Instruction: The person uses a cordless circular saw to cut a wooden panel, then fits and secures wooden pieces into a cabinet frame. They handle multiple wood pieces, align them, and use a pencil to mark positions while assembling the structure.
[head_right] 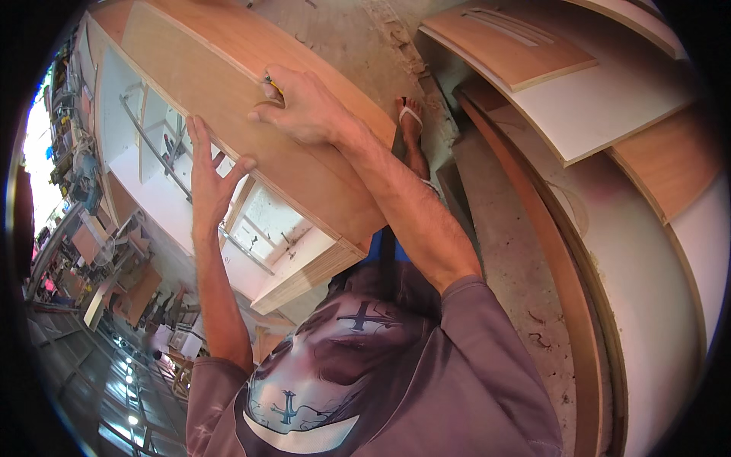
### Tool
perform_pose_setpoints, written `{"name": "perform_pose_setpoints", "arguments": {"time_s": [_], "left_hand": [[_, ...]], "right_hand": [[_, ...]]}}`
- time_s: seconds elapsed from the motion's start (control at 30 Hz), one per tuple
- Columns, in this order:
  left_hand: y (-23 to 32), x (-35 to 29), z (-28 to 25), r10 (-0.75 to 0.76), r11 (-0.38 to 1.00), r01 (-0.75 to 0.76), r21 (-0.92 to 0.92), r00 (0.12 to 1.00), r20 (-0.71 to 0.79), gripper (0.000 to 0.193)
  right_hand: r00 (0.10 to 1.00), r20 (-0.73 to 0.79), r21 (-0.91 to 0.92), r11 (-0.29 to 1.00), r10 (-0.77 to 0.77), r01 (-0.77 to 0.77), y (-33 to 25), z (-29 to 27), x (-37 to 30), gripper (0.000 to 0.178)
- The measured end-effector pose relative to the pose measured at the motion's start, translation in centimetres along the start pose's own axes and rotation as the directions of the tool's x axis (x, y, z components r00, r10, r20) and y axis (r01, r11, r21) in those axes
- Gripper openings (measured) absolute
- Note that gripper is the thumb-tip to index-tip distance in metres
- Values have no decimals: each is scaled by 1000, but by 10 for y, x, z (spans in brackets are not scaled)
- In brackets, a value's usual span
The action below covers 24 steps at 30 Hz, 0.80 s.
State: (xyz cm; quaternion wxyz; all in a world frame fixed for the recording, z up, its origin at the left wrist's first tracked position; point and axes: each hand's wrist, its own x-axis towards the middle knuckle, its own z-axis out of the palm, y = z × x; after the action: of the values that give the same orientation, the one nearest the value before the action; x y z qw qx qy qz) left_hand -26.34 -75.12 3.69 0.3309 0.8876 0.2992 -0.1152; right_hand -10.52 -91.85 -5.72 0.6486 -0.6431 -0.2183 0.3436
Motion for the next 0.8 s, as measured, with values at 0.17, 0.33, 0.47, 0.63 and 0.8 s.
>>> {"name": "perform_pose_setpoints", "arguments": {"time_s": [0.17, 0.33, 0.47, 0.63, 0.8], "left_hand": [[0, -1, -1, -10, 999, 10, -41, 1000, 0, 131], [3, 0, 0, -10, 999, 10, -30, 1000, -20, 135], [6, 1, -1, -25, 999, 25, -21, 1000, -19, 134], [9, 2, -2, -26, 1000, 26, -13, 999, -22, 132], [9, 3, -2, -26, 999, 25, -30, 1000, -18, 132]], "right_hand": [[1000, 1, 43, 999, -6, 6, 3, 1, 1, 42], [1000, 16, 79, 997, 12, -13, 4, 1, 1, 42], [999, 27, 102, 994, 32, -35, 4, 0, 1, 44], [1000, 18, 115, 993, 22, -24, 4, 0, 3, 42], [1000, 29, 103, 995, 11, -14, 7, 1, 4, 46]]}}
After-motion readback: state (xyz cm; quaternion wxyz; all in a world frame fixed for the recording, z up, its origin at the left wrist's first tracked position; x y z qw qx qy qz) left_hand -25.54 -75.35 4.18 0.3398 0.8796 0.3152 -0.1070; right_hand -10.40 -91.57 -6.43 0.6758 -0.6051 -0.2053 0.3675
